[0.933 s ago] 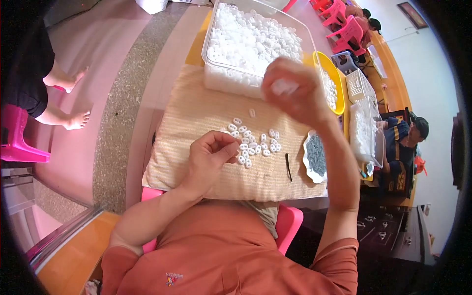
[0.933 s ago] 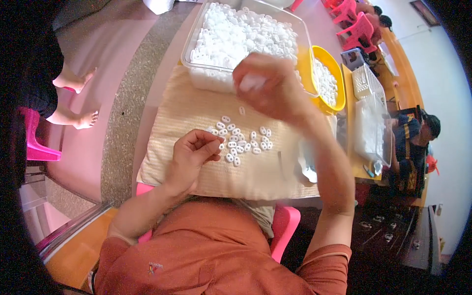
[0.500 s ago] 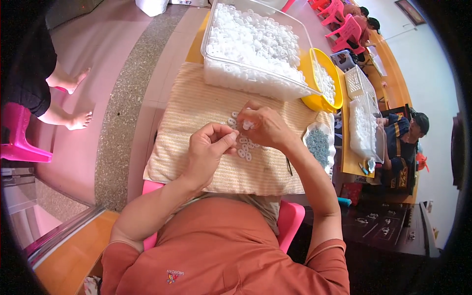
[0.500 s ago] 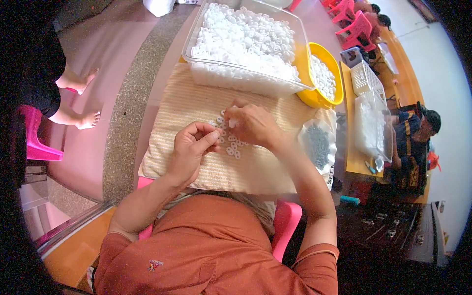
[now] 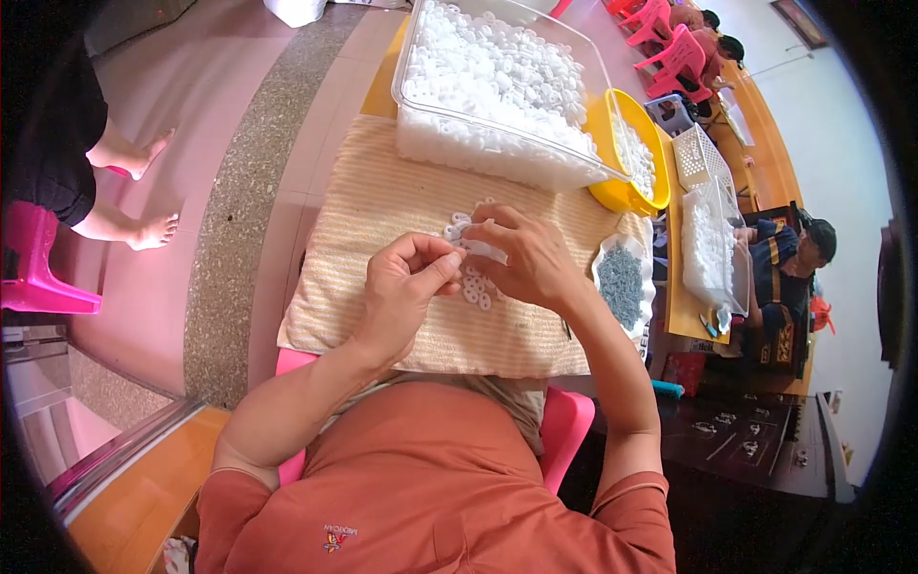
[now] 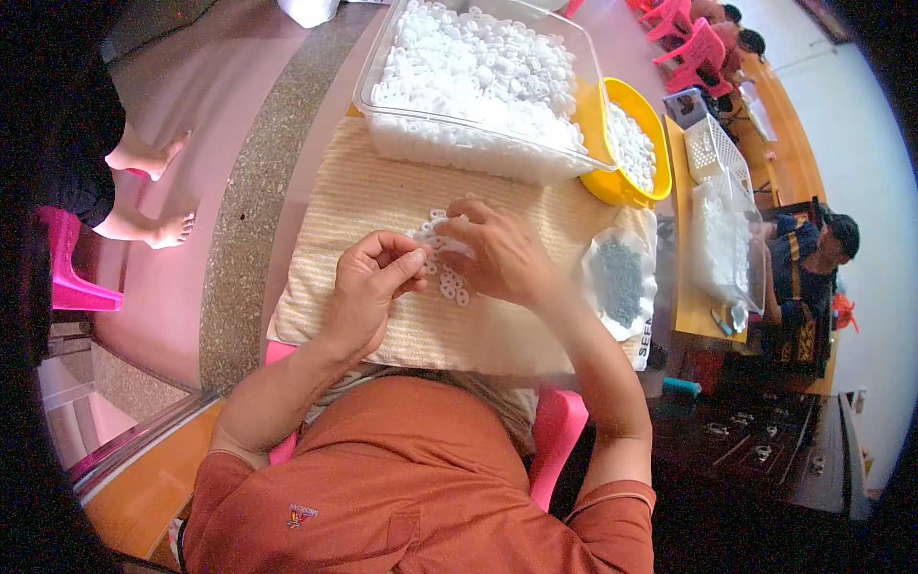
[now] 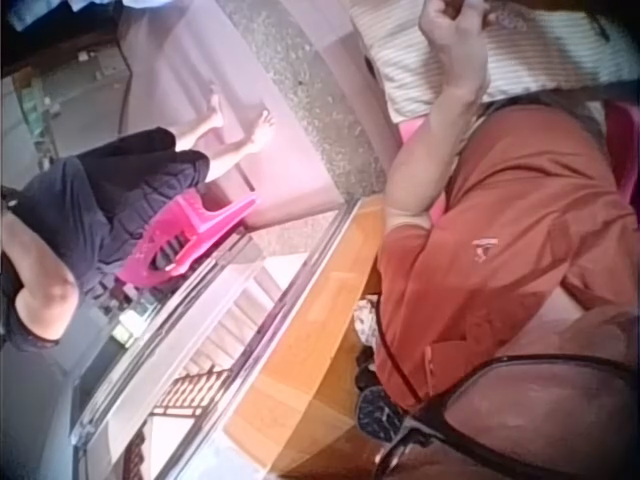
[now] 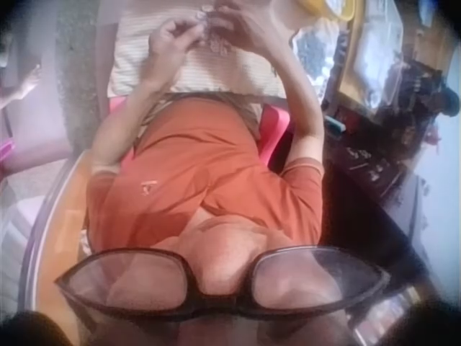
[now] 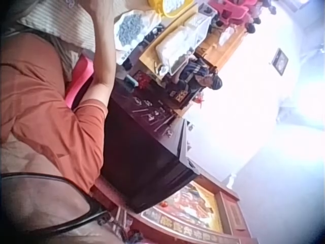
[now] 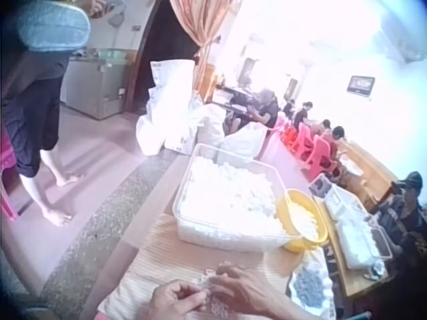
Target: Assembling small white plastic components by inserting small grey pieces into them using a thin tool.
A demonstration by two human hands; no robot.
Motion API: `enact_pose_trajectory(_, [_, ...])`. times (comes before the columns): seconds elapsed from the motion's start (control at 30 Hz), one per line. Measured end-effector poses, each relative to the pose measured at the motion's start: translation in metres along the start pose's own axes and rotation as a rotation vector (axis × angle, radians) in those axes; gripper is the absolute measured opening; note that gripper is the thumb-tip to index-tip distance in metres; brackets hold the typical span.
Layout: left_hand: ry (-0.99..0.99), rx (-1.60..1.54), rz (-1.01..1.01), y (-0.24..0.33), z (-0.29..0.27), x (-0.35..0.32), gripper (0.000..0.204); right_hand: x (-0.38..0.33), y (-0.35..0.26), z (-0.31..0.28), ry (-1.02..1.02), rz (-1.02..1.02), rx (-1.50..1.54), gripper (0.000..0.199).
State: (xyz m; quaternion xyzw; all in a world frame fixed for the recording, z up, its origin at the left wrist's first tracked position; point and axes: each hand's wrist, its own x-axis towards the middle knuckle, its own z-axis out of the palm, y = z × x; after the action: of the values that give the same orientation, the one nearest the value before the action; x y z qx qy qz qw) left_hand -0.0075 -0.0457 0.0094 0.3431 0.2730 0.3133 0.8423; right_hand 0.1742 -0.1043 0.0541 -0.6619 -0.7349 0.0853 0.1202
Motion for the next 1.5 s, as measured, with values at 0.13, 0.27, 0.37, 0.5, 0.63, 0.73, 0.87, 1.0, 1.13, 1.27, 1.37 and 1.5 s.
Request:
enact_pose_trajectory(0.13, [-0.007, -0.014, 0.000, 0.000, 0.000, 0.000, 0.006, -0.002, -0.010, -0.017, 0.052, 0.005, -0.025, 0.027])
enact_pose_trajectory(0.27, [-0.045, 0.039, -0.039, 0.000, -0.003, 0.000, 0.008, 0.007, -0.001, -0.050, 0.385, -0.048, 0.065, 0.020])
enact_pose_trajectory(0.37, [-0.016, 0.061, -0.064, 0.001, -0.002, 0.000, 0.009, 0.034, 0.009, -0.080, 0.525, 0.080, 0.127, 0.009])
enact_pose_trajectory(0.5, [-0.018, 0.020, -0.068, 0.000, -0.003, -0.003, 0.008, 0.080, 0.046, -0.105, 0.366, 0.073, 0.026, 0.018])
enact_pose_trajectory(0.63, [-0.023, 0.039, -0.069, 0.000, -0.005, -0.003, 0.008, 0.121, 0.086, -0.082, -0.119, 0.197, 0.168, 0.031])
enact_pose_trajectory(0.73, [-0.022, 0.019, -0.086, 0.003, -0.002, -0.005, 0.010, 0.140, 0.095, -0.065, -0.196, 0.080, 0.017, 0.045])
enact_pose_trajectory(0.87, [-0.020, -0.017, -0.084, 0.008, -0.002, -0.002, 0.011, 0.174, 0.094, -0.055, -0.262, 0.048, -0.090, 0.067])
enact_pose_trajectory(1.0, [-0.011, -0.036, -0.075, 0.011, 0.001, 0.000, 0.011, 0.185, 0.103, -0.045, -0.196, -0.032, -0.058, 0.074])
enact_pose_trajectory(1.13, [-0.005, -0.043, -0.078, 0.012, 0.001, 0.001, 0.011, 0.194, 0.092, -0.044, -0.276, 0.081, -0.023, 0.074])
enact_pose_trajectory(1.27, [0.006, -0.038, -0.080, 0.008, -0.001, 0.001, 0.011, 0.193, 0.084, -0.046, -0.299, 0.100, -0.045, 0.069])
enact_pose_trajectory(1.37, [0.019, -0.033, -0.060, 0.007, 0.000, 0.003, 0.010, 0.194, 0.093, -0.045, -0.262, 0.071, -0.089, 0.062])
enact_pose_trajectory(1.5, [0.003, -0.034, -0.055, 0.009, -0.006, 0.005, 0.008, 0.186, 0.101, -0.043, -0.163, 0.173, -0.020, 0.053])
